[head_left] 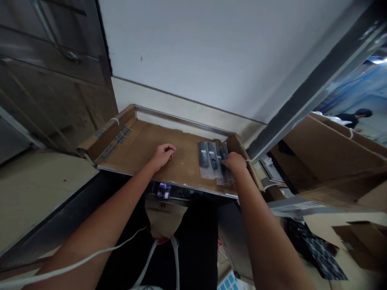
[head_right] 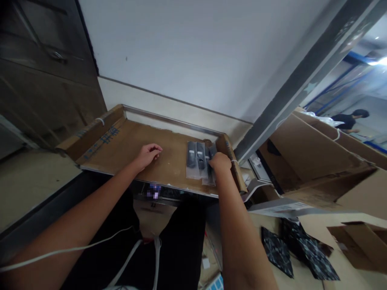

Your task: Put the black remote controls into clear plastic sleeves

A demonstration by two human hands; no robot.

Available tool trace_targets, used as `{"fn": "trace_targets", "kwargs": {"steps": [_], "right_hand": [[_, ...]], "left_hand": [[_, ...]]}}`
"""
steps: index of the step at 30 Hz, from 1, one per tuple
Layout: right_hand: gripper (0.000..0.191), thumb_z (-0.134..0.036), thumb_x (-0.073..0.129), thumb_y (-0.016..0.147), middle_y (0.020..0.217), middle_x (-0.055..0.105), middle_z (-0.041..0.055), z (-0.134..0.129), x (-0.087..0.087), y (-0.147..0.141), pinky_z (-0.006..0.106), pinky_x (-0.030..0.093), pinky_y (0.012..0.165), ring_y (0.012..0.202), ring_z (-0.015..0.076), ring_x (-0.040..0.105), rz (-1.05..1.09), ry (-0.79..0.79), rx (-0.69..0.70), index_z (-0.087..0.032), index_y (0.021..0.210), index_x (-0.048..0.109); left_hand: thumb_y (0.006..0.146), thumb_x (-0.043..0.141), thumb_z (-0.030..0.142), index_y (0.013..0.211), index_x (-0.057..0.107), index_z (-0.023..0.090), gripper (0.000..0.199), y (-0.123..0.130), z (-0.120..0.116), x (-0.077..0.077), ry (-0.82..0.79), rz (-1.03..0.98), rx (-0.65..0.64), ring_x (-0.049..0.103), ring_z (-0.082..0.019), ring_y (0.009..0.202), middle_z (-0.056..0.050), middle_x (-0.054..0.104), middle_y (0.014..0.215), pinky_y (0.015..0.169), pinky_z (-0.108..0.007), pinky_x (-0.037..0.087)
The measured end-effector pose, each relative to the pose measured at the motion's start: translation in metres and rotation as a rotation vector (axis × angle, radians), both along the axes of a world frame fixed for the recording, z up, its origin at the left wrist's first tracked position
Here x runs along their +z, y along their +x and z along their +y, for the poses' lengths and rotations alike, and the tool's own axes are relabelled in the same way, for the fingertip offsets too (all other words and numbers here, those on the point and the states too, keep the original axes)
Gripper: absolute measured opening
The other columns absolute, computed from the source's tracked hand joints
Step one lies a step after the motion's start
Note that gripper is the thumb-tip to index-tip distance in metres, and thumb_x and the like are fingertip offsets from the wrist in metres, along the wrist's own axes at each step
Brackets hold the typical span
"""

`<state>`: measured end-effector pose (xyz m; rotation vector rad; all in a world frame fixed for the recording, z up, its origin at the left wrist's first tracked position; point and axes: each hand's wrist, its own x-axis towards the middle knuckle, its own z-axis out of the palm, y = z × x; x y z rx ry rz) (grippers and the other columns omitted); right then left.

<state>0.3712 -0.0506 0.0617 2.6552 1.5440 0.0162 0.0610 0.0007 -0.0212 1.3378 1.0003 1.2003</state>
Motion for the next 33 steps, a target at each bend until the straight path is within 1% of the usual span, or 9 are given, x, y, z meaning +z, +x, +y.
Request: {"fn": "trace_targets", "kwargs": {"steps": [3,7,10,16,19,21,24,27,33], "right_hand": [[0.035,-0.027,0.060,0.085,0.114,0.068,0.0258,-0.005,0.009,-0.008,0.040,0.051,0.090,0.112,0.0360,0.066,-0.005,-0.041,-0.023,-0.006,0.112,0.067],[0.045,-0.029,0.052,0.091,0.110,0.067,0.0303,-0.020,0.024,-0.026,0.045,0.051,0.089,0.106,0.0382,0.067,-0.002,0.233,-0.048,0.001,0.124,0.053],[0.039,-0.032,0.050,0.092,0.103,0.069,0.0249,-0.033,0.022,-0.049,0.041,0.050,0.085,0.098,0.0343,0.069,0.177,0.414,0.028,-0.005,0.121,0.054],[0.032,-0.028,0.057,0.084,0.094,0.072,0.0083,-0.047,-0.031,-0.130,0.033,0.049,0.074,0.081,0.0229,0.065,0.680,0.534,0.404,-0.018,0.114,0.060],[0.034,-0.022,0.055,0.082,0.102,0.071,0.0069,-0.042,-0.054,-0.163,0.034,0.048,0.082,0.090,0.0225,0.065,0.762,0.553,0.572,-0.021,0.116,0.061],[0.029,-0.024,0.056,0.082,0.099,0.071,0.0054,-0.036,-0.063,-0.173,0.033,0.049,0.081,0.090,0.0214,0.064,0.840,0.593,0.584,-0.021,0.110,0.063],[0.022,-0.036,0.061,0.084,0.077,0.067,0.0006,-0.028,-0.066,-0.171,0.027,0.050,0.063,0.068,0.0163,0.062,1.178,0.517,0.481,-0.020,0.100,0.063],[0.029,-0.045,0.067,0.081,0.070,0.065,-0.0009,-0.023,-0.063,-0.161,0.022,0.047,0.050,0.055,0.0121,0.059,1.517,0.314,0.416,-0.018,0.091,0.062],[0.030,-0.043,0.072,0.081,0.069,0.071,0.0065,-0.019,-0.053,-0.148,0.023,0.053,0.048,0.050,0.0135,0.063,1.693,0.097,0.362,-0.014,0.083,0.064]], "left_hand": [[0.072,0.061,0.024,0.079,0.067,0.016,0.012,0.001,-0.001,0.002,-0.004,-0.011,0.002,0.051,-0.010,0.053,0.002,0.057,0.060,0.051,-0.022,0.037],[0.073,0.062,0.026,0.080,0.067,0.017,0.013,0.001,0.002,-0.001,0.005,-0.010,-0.012,0.052,-0.011,0.055,0.002,0.058,0.061,0.052,-0.022,0.038],[0.074,0.064,0.029,0.082,0.067,0.017,0.015,0.001,0.002,-0.003,0.028,-0.020,-0.015,0.053,-0.011,0.056,0.001,0.059,0.065,0.052,-0.022,0.039],[0.078,0.065,0.059,0.076,0.063,0.015,0.044,0.001,-0.004,0.008,-0.021,-0.129,-0.089,0.053,-0.010,0.055,-0.002,0.061,0.067,0.050,-0.022,0.039],[0.076,0.064,0.069,0.075,0.061,0.015,0.054,0.001,-0.005,0.011,-0.082,-0.204,-0.022,0.048,-0.010,0.049,0.000,0.056,0.060,0.045,-0.022,0.035],[0.076,0.064,0.071,0.073,0.057,0.017,0.055,0.000,-0.004,0.011,-0.090,-0.245,0.022,0.042,-0.008,0.045,0.003,0.048,0.054,0.042,-0.021,0.031],[0.077,0.064,0.071,0.069,0.049,0.019,0.054,-0.001,0.001,0.009,-0.077,-0.334,0.043,0.039,-0.008,0.043,0.006,0.041,0.052,0.040,-0.020,0.029],[0.077,0.065,0.070,0.074,0.053,0.019,0.053,-0.001,0.008,0.006,-0.143,-0.446,0.114,0.050,-0.010,0.051,0.004,0.051,0.060,0.047,-0.021,0.040],[0.078,0.063,0.070,0.081,0.061,0.018,0.053,-0.005,0.017,0.007,-0.278,-0.593,0.148,0.063,-0.016,0.070,-0.002,0.065,0.076,0.064,-0.026,0.052]]}}
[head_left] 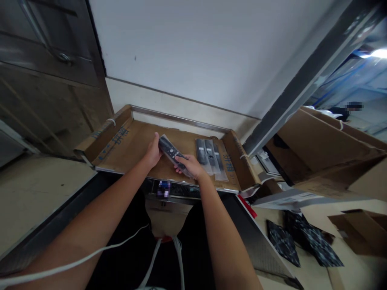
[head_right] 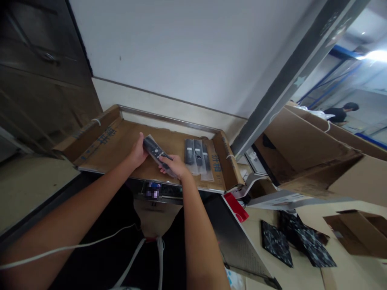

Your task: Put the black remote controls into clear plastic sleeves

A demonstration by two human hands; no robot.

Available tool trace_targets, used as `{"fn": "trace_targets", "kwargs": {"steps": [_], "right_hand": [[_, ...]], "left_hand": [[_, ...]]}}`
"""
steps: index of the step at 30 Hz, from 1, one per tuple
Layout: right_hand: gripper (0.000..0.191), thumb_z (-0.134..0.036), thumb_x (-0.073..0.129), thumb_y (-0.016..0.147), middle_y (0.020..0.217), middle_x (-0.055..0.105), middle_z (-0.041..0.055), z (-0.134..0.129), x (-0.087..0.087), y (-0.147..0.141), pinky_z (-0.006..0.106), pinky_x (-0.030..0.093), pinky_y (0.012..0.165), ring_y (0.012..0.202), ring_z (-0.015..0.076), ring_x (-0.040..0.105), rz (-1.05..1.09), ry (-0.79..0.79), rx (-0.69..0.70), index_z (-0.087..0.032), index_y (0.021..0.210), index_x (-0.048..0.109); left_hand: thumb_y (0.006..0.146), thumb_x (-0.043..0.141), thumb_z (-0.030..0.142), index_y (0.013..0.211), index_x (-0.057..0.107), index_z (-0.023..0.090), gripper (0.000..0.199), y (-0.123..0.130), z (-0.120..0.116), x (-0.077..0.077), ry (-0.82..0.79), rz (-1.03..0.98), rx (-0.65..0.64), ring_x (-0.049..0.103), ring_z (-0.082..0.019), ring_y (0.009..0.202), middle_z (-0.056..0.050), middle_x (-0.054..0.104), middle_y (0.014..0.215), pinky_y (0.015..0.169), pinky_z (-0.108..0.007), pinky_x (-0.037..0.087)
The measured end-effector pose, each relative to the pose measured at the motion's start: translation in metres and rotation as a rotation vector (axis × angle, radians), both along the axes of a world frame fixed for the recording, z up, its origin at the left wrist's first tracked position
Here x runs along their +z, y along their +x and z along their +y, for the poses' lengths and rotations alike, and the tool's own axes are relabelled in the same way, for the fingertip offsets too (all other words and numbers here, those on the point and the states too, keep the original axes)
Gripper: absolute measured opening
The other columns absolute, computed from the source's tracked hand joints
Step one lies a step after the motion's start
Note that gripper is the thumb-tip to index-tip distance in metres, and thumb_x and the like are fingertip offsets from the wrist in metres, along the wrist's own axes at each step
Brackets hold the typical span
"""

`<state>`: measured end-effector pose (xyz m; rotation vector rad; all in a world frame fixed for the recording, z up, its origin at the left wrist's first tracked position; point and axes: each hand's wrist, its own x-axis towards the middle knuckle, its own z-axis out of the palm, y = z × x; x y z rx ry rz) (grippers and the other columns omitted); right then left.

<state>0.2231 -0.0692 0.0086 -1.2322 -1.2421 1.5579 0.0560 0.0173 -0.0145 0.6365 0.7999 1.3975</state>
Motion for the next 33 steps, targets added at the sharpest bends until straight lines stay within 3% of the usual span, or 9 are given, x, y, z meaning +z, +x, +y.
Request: {"fn": "trace_targets", "kwargs": {"steps": [10,17,24,33], "right_hand": [[0.037,-0.050,0.072,0.079,0.067,0.070,0.0037,-0.007,-0.006,-0.001,0.023,0.052,0.047,0.051,0.0137,0.063,0.053,0.058,-0.084,-0.016,0.090,0.062],[0.040,-0.056,0.072,0.074,0.060,0.062,-0.0030,-0.004,-0.011,-0.003,0.023,0.043,0.042,0.047,0.0126,0.055,-0.139,0.230,-0.281,-0.018,0.084,0.064],[0.040,-0.059,0.066,0.078,0.060,0.061,-0.0027,0.003,-0.019,-0.001,0.022,0.039,0.049,0.055,0.0133,0.054,-0.402,0.364,-0.357,-0.019,0.083,0.068],[0.039,-0.056,0.065,0.080,0.064,0.061,-0.0021,0.007,-0.016,0.000,0.023,0.038,0.054,0.058,0.0132,0.052,-0.468,0.431,-0.397,-0.017,0.082,0.071]], "left_hand": [[0.077,0.063,0.071,0.075,0.059,0.018,0.054,0.004,-0.005,-0.004,0.045,0.186,-0.028,0.057,-0.014,0.058,0.000,0.059,0.065,0.053,-0.024,0.045],[0.080,0.055,0.073,0.068,0.051,0.019,0.055,0.006,-0.005,-0.003,0.149,0.327,-0.013,0.048,-0.011,0.046,0.002,0.051,0.056,0.044,-0.022,0.038],[0.081,0.056,0.070,0.068,0.051,0.020,0.053,0.009,-0.006,-0.003,0.247,0.396,0.039,0.048,-0.011,0.047,0.003,0.050,0.056,0.044,-0.023,0.038],[0.082,0.057,0.066,0.069,0.052,0.020,0.049,0.010,-0.002,-0.009,0.254,0.393,0.030,0.048,-0.011,0.047,0.003,0.050,0.057,0.044,-0.023,0.038]]}}
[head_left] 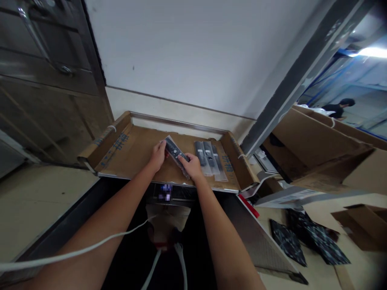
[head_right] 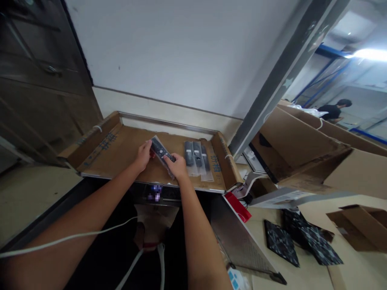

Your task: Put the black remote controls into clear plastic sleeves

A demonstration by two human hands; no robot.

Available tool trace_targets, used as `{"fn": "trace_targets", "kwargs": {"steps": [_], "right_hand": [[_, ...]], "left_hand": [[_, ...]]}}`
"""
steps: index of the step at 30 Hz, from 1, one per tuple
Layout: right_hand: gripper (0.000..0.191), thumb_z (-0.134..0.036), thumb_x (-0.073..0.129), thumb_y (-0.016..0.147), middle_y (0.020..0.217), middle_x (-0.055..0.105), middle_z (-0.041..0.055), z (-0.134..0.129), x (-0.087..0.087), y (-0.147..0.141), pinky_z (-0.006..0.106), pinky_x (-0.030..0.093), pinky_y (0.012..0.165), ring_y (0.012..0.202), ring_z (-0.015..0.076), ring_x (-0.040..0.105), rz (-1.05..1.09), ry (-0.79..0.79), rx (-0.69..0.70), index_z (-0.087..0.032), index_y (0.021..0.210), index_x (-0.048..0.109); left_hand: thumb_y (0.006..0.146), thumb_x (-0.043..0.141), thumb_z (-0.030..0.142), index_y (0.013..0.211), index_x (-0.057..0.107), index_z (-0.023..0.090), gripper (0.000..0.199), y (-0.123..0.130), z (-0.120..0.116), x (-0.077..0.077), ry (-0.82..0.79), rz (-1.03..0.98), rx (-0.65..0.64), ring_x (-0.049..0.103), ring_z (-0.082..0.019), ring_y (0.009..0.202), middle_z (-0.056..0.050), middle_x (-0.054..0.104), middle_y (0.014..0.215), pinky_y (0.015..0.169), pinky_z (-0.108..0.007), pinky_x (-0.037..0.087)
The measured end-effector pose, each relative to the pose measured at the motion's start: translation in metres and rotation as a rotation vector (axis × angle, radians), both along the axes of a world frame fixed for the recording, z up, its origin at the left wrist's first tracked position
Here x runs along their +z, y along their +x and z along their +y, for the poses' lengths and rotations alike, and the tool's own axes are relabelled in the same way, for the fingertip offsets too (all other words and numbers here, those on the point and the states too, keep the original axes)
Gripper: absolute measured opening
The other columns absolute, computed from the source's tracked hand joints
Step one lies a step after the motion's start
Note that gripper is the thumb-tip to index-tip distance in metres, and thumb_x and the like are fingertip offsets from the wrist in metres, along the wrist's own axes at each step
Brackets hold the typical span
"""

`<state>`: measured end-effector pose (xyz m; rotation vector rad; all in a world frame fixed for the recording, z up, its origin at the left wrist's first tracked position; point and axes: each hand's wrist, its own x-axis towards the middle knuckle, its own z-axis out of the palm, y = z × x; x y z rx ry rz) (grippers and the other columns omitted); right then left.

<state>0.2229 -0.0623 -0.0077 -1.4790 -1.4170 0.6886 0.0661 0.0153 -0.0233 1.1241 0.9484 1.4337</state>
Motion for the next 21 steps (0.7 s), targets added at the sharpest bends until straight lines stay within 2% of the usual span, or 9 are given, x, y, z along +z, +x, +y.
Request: {"fn": "trace_targets", "kwargs": {"steps": [5,10,21], "right_hand": [[0.038,-0.054,0.066,0.080,0.069,0.063,-0.0016,0.000,0.000,0.002,0.024,0.039,0.059,0.062,0.0134,0.052,0.014,0.015,0.026,-0.017,0.086,0.072],[0.039,-0.054,0.066,0.080,0.073,0.064,-0.0007,-0.002,0.000,0.003,0.024,0.040,0.060,0.065,0.0137,0.052,0.099,0.010,0.069,-0.017,0.088,0.073],[0.039,-0.056,0.068,0.079,0.074,0.064,-0.0010,0.000,-0.004,0.006,0.023,0.041,0.059,0.065,0.0133,0.053,0.207,-0.009,0.084,-0.019,0.089,0.073]], "left_hand": [[0.083,0.058,0.066,0.069,0.052,0.020,0.048,0.001,0.000,0.002,-0.005,-0.003,0.010,0.048,-0.011,0.048,0.003,0.050,0.057,0.045,-0.023,0.039],[0.084,0.051,0.072,0.062,0.046,0.021,0.055,0.003,0.007,0.005,-0.029,0.008,0.057,0.044,-0.011,0.042,0.003,0.045,0.051,0.040,-0.023,0.035],[0.080,0.053,0.076,0.062,0.046,0.020,0.059,0.004,0.026,-0.001,-0.077,0.014,0.060,0.046,-0.011,0.044,0.002,0.047,0.054,0.042,-0.023,0.038]]}}
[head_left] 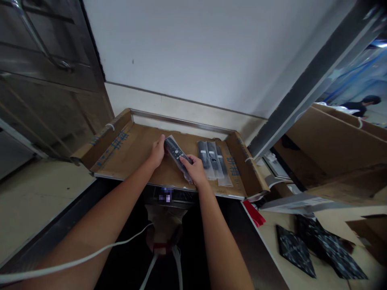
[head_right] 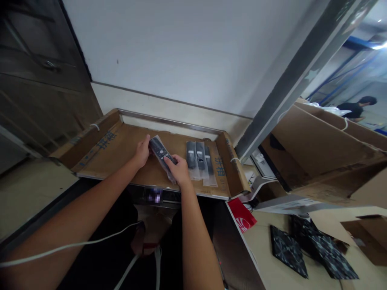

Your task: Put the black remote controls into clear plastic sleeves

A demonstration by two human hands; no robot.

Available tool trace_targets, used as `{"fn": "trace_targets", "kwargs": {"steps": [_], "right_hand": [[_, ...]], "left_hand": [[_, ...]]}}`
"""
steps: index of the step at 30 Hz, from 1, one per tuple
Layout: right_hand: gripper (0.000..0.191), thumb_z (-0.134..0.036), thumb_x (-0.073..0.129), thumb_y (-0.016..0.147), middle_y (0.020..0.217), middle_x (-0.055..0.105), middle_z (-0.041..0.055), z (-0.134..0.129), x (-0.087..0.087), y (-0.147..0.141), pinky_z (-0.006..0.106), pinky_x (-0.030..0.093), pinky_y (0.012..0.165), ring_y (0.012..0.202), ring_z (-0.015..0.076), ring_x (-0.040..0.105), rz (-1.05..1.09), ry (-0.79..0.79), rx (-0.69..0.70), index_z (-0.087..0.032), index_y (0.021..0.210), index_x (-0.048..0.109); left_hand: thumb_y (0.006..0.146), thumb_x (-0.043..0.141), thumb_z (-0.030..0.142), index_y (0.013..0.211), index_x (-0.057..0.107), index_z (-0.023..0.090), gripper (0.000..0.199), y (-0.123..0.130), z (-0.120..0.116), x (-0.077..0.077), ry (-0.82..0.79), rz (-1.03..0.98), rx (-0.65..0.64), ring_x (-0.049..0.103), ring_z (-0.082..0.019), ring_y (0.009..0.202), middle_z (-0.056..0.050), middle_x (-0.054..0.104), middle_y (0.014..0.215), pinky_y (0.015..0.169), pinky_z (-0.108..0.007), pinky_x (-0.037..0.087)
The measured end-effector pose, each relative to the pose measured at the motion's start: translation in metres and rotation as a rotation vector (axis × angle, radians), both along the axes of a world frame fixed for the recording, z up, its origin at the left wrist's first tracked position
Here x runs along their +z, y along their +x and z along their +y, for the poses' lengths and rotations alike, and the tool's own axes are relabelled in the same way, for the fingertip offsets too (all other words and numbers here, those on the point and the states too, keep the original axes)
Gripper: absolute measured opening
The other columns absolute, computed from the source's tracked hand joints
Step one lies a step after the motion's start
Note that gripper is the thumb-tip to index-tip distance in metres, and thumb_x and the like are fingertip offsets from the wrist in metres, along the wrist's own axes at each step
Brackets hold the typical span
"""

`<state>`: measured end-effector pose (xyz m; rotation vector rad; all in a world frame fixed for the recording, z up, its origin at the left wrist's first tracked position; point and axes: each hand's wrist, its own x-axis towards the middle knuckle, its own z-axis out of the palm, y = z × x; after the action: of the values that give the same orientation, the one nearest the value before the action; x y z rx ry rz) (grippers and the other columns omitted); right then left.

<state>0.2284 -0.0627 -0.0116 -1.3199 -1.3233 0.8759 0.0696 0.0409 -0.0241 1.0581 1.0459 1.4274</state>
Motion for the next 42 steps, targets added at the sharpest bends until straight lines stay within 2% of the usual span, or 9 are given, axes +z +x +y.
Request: {"fn": "trace_targets", "kwargs": {"steps": [8,13,19,23,28,32,35,39,42], "right_hand": [[0.039,-0.056,0.067,0.079,0.076,0.065,-0.0008,-0.002,0.005,-0.002,0.023,0.042,0.059,0.065,0.0126,0.054,0.034,-0.001,0.033,-0.018,0.090,0.071],[0.039,-0.057,0.067,0.078,0.072,0.062,-0.0015,-0.003,0.009,-0.001,0.023,0.043,0.052,0.058,0.0127,0.054,0.202,-0.083,0.068,-0.020,0.092,0.066],[0.040,-0.059,0.069,0.076,0.067,0.057,-0.0037,-0.005,0.011,0.000,0.023,0.045,0.051,0.056,0.0118,0.054,0.276,-0.103,0.102,-0.021,0.086,0.059],[0.041,-0.056,0.074,0.072,0.069,0.056,-0.0044,-0.006,0.012,0.001,0.023,0.047,0.054,0.057,0.0112,0.054,0.345,-0.113,0.097,-0.021,0.087,0.059],[0.036,-0.045,0.081,0.067,0.072,0.058,-0.0036,-0.005,0.013,0.001,0.022,0.045,0.060,0.063,0.0107,0.054,0.332,-0.067,0.080,-0.020,0.083,0.061],[0.038,-0.043,0.082,0.065,0.074,0.060,-0.0033,-0.001,0.007,0.001,0.021,0.042,0.060,0.064,0.0104,0.051,0.302,-0.006,0.033,-0.019,0.086,0.062],[0.037,-0.045,0.081,0.066,0.071,0.057,-0.0041,0.001,0.002,0.001,0.021,0.039,0.057,0.062,0.0103,0.048,0.267,0.003,-0.006,-0.018,0.084,0.062],[0.036,-0.044,0.081,0.065,0.066,0.053,-0.0056,0.001,-0.001,0.000,0.022,0.036,0.054,0.058,0.0096,0.043,0.228,0.022,-0.046,-0.019,0.079,0.059],[0.038,-0.046,0.082,0.064,0.062,0.048,-0.0067,0.000,-0.001,0.000,0.022,0.032,0.052,0.055,0.0091,0.039,0.200,0.029,-0.035,-0.020,0.073,0.055]], "left_hand": [[0.085,0.052,0.071,0.058,0.048,0.021,0.057,-0.003,0.000,0.012,-0.039,0.036,-0.007,0.047,-0.013,0.040,0.001,0.047,0.049,0.040,-0.025,0.037],[0.090,0.050,0.064,0.052,0.052,0.019,0.059,0.000,0.002,0.043,0.059,0.163,-0.079,0.045,-0.012,0.038,-0.002,0.049,0.044,0.040,-0.024,0.035],[0.097,0.049,0.043,0.046,0.053,0.018,0.058,0.014,0.002,0.084,0.130,0.488,-0.214,0.043,-0.014,0.036,-0.001,0.044,0.036,0.043,-0.026,0.031],[0.094,0.057,0.032,0.042,0.049,0.019,0.054,0.021,0.001,0.103,0.212,0.570,-0.160,0.041,-0.014,0.041,0.002,0.036,0.037,0.050,-0.027,0.030],[0.090,0.060,0.020,0.046,0.048,0.019,0.046,0.033,-0.005,0.127,0.484,0.662,-0.118,0.045,-0.016,0.053,0.002,0.034,0.047,0.063,-0.027,0.033],[0.097,0.047,0.027,0.064,0.058,0.018,0.036,0.038,-0.019,0.145,0.658,0.967,-0.158,0.054,-0.019,0.067,-0.003,0.053,0.060,0.072,-0.028,0.038],[0.101,0.032,0.031,0.077,0.062,0.017,0.041,0.036,-0.027,0.153,0.678,1.140,-0.114,0.058,-0.020,0.074,-0.007,0.063,0.073,0.074,-0.031,0.040],[0.093,0.047,0.055,0.092,0.065,0.017,0.043,0.029,-0.023,0.153,0.546,1.079,-0.084,0.058,-0.018,0.073,-0.008,0.068,0.083,0.066,-0.030,0.040],[0.082,0.058,0.066,0.077,0.065,0.018,0.049,0.025,-0.015,0.154,0.484,1.134,-0.155,0.054,-0.017,0.064,-0.007,0.064,0.070,0.061,-0.030,0.036]]}}
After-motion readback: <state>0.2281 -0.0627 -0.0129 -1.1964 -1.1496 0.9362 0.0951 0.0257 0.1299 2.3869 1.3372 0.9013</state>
